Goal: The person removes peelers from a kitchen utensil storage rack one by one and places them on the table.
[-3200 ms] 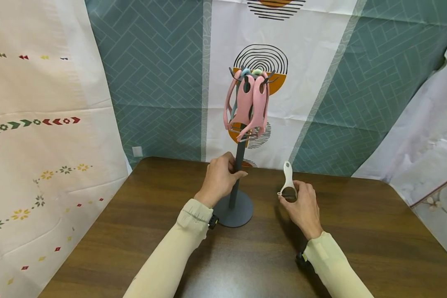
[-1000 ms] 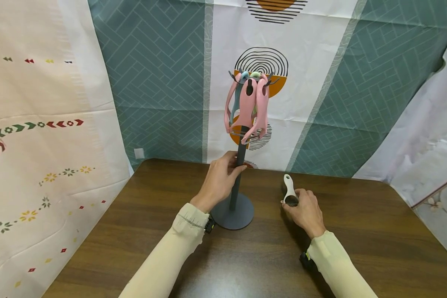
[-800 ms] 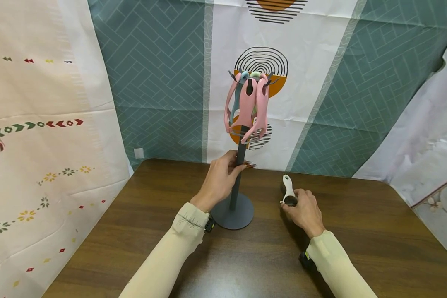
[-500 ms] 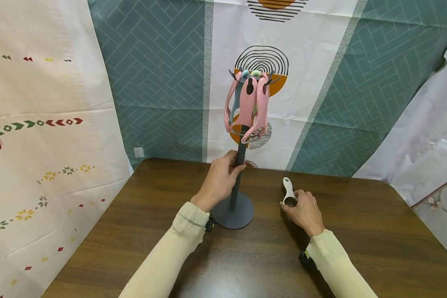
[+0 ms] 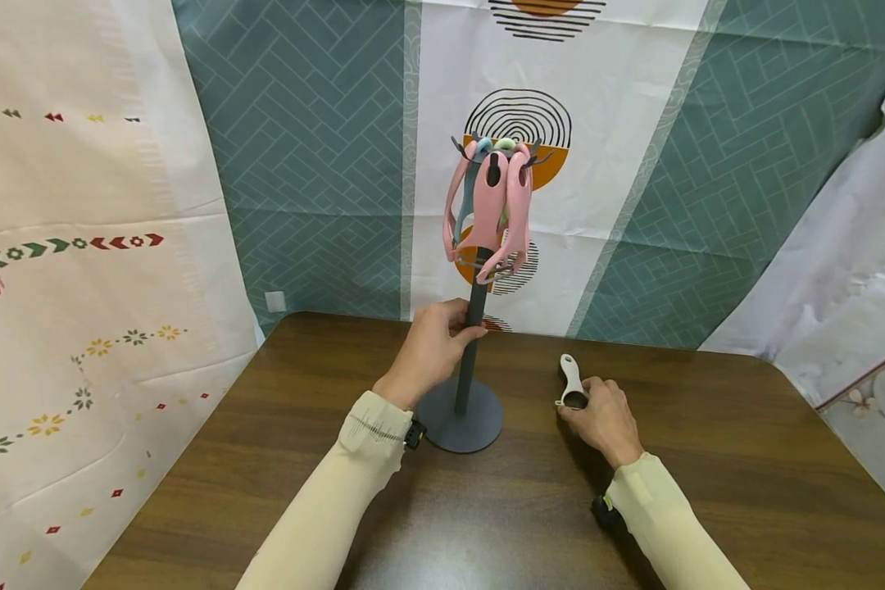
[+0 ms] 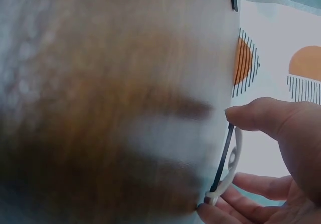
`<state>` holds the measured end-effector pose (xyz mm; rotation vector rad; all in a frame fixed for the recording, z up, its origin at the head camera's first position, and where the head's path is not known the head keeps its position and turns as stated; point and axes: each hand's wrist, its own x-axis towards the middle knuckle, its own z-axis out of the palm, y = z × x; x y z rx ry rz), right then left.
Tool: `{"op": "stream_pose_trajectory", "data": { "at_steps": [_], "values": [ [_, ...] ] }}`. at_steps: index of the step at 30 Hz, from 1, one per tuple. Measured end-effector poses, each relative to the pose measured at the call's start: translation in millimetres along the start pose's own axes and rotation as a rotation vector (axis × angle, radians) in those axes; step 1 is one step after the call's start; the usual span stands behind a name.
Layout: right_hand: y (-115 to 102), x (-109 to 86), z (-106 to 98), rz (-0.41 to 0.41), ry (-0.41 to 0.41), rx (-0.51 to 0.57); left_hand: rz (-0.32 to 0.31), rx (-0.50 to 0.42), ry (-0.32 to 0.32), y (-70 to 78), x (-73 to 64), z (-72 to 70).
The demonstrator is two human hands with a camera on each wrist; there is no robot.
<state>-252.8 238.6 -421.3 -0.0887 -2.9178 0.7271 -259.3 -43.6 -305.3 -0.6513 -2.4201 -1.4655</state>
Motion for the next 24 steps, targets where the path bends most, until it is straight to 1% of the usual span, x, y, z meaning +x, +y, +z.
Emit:
{"op": "stream_pose_trajectory", "data": {
  "at_steps": [6, 12, 24],
  "values": [
    [1.1, 0.1, 0.0, 0.006, -0.015, -0.002, -0.020, -0.016, -0.009, 1.0, 1.5, 0.1],
    [1.9, 0.7, 0.4, -0.003, -0.018, -0.007, -0.039, -0.010, -0.024, 1.4, 2.3, -0.1],
    [2.3, 0.8, 0.9, -0.029, -0.004, -0.026, -0.045, 0.015, -0.026, 3.1, 2.1, -1.8]
  ]
}}
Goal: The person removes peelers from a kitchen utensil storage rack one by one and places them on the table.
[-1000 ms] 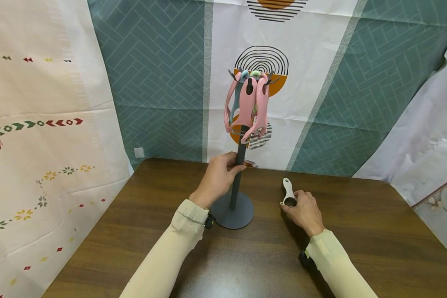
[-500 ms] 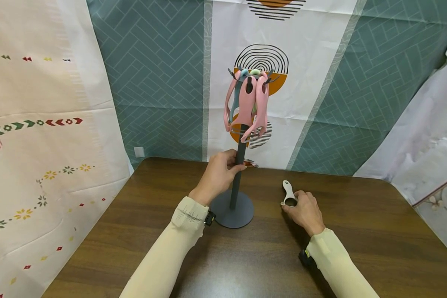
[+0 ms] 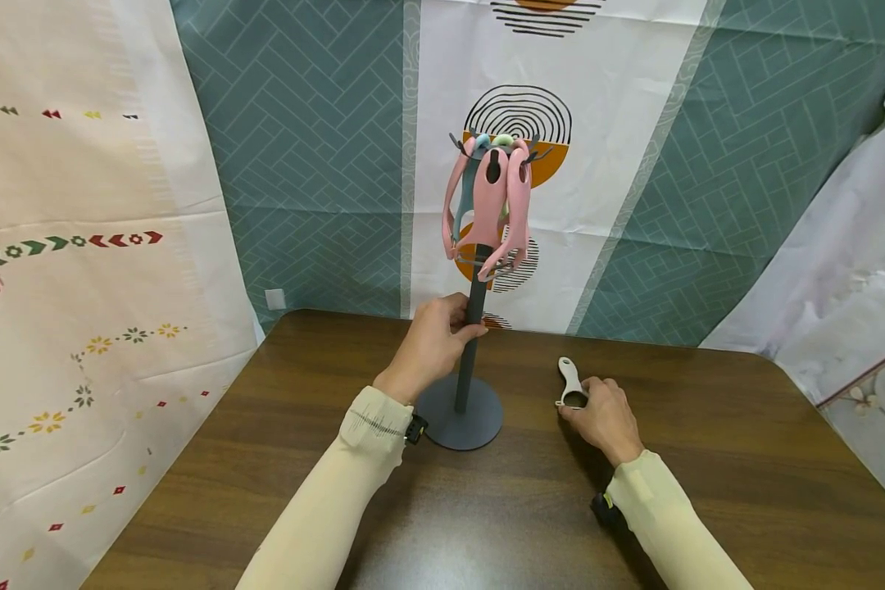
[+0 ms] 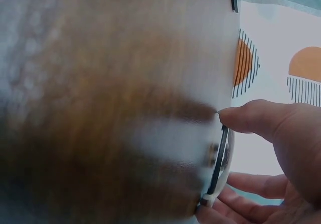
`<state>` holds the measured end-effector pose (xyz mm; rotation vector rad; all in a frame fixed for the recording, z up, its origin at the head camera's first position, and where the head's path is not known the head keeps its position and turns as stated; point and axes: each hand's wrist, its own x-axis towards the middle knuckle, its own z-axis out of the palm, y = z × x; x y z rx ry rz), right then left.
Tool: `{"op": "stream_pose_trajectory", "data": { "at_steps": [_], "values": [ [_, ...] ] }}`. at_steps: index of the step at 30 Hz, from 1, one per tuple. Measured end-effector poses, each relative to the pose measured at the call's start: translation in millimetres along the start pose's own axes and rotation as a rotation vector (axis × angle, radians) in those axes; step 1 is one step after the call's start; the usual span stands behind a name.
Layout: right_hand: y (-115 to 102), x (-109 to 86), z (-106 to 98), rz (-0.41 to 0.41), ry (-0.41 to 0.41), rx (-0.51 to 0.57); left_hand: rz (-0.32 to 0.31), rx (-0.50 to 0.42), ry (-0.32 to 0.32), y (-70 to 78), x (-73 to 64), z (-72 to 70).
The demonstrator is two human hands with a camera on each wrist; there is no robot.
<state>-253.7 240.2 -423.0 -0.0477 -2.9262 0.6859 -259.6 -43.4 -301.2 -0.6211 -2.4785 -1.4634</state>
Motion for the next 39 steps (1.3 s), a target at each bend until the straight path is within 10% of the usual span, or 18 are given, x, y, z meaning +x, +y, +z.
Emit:
{"op": "stream_pose_trajectory", "data": {
  "at_steps": [39],
  "values": [
    [-4.4, -2.6, -2.3, 0.033, -0.026, -0.027, -0.025, 0.019, -0.019, 1.7, 0.7, -1.9]
  ]
}}
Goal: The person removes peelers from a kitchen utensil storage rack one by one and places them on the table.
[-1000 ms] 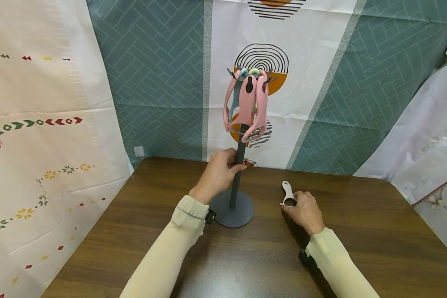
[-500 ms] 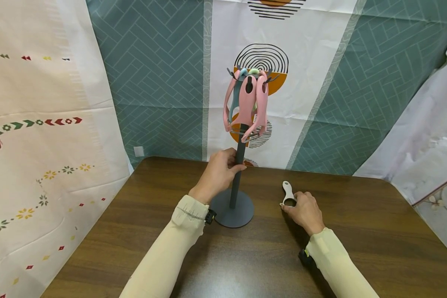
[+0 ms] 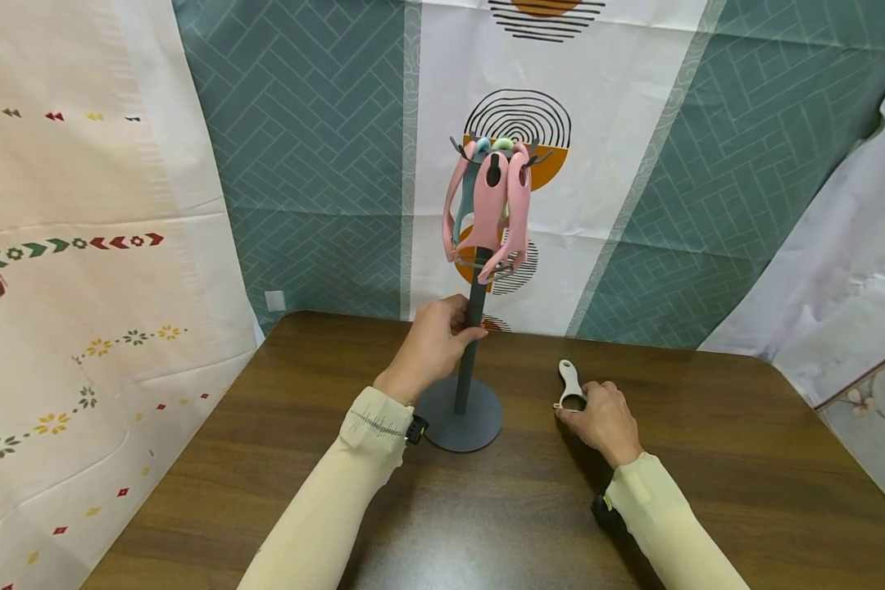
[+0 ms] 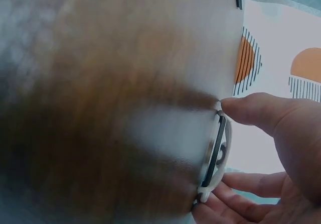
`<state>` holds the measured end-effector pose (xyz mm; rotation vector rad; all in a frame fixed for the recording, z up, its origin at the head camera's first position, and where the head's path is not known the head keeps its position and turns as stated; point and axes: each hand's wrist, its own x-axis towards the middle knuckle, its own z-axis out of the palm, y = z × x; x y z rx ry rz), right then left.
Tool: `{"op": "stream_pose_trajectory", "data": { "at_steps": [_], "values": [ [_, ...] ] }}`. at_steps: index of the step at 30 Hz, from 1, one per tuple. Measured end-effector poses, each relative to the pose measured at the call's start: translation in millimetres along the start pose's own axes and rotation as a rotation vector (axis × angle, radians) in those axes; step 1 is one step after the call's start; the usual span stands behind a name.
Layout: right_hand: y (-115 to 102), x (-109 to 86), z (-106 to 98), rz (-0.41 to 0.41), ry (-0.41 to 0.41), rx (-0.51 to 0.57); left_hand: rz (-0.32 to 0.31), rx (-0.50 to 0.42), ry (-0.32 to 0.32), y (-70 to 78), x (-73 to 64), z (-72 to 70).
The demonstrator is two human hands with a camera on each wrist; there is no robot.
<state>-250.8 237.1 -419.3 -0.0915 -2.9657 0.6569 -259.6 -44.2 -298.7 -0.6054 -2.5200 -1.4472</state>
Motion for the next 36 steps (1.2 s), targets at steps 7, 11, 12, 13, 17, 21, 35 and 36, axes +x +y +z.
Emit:
{"op": "stream_pose_trajectory", "data": {
  "at_steps": [7, 11, 12, 13, 17, 21, 35, 36],
  "values": [
    [1.3, -0.4, -0.2, 0.000, 0.011, 0.007, -0.001, 0.005, -0.005, 0.6, 0.1, 0.5],
    [1.0, -1.5, -0.7, -0.005, 0.020, 0.012, 0.001, 0.002, -0.005, 0.7, -0.3, -0.1],
    [0.9, -1.8, -0.8, -0.006, 0.022, 0.014, 0.000, 0.001, -0.004, 0.8, -0.3, -0.2],
    [0.6, -1.9, -1.1, -0.011, 0.025, 0.015, -0.001, -0.001, -0.003, 0.8, -0.4, -0.4],
    [-0.4, -1.7, -2.4, -0.021, 0.037, 0.019, -0.003, -0.003, -0.002, 0.5, -0.3, -0.4],
    [-1.3, -1.1, -3.5, -0.021, 0.054, 0.039, 0.003, 0.002, -0.002, 0.4, -0.6, -0.1],
    [-9.4, -2.4, -8.8, -0.069, 0.151, 0.093, 0.002, -0.006, -0.006, 0.1, -1.0, -0.1],
    [-10.1, -2.6, -9.2, -0.074, 0.158, 0.096, 0.001, -0.005, -0.005, 0.1, -1.0, 0.0]
  ]
}}
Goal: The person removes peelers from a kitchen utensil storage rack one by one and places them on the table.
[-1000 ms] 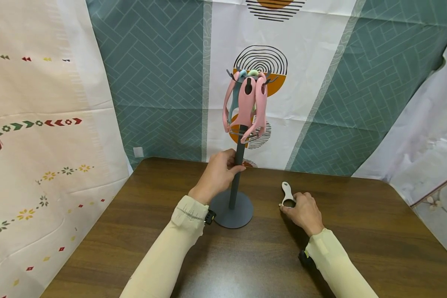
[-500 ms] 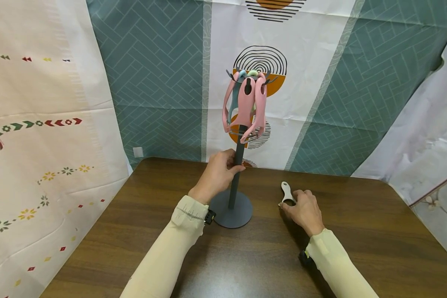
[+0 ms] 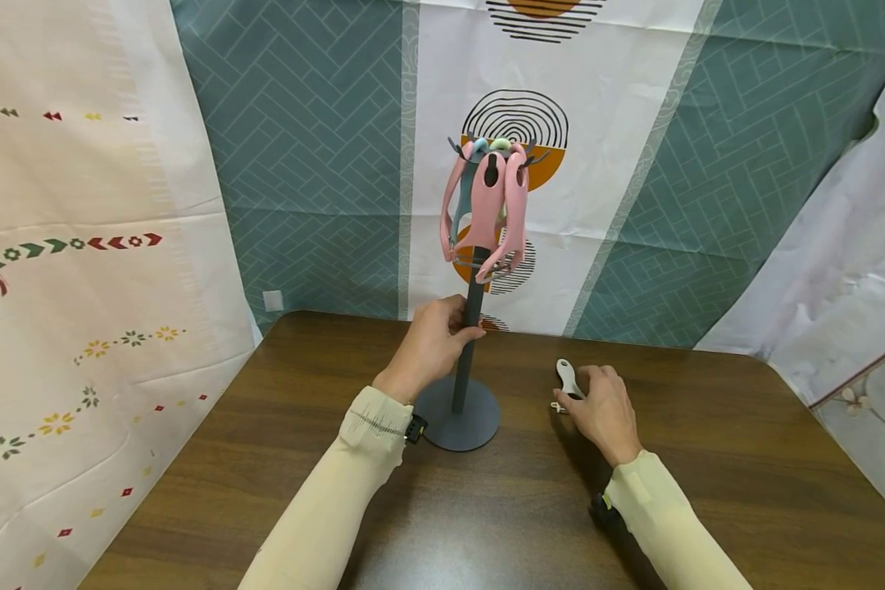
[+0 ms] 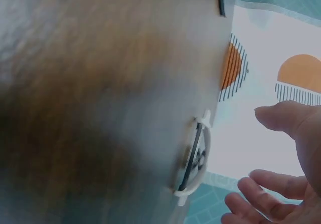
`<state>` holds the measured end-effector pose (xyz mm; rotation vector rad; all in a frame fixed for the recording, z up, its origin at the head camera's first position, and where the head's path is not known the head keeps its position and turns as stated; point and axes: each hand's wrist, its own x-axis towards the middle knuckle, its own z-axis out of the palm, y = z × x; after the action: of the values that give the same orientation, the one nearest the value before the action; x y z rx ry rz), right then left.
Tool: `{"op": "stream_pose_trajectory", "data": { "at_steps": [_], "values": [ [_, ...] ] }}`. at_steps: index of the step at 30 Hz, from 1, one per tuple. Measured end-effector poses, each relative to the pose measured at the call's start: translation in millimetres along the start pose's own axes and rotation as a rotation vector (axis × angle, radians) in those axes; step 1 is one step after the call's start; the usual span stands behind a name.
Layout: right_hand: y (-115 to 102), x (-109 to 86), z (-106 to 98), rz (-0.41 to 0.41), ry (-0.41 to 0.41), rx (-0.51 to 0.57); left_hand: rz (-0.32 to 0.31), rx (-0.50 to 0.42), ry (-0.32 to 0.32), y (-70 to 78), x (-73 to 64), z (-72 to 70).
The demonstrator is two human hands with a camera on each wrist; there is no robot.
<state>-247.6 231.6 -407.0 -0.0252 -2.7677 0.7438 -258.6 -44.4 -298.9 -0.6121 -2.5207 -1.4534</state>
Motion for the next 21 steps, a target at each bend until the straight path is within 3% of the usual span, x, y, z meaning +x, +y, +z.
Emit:
{"op": "stream_pose_trajectory", "data": {
  "at_steps": [21],
  "values": [
    [-19.1, 0.4, -8.1, -0.041, 0.049, 0.063, -0.011, 0.002, 0.000, -0.5, 0.6, 0.0]
  ]
}}
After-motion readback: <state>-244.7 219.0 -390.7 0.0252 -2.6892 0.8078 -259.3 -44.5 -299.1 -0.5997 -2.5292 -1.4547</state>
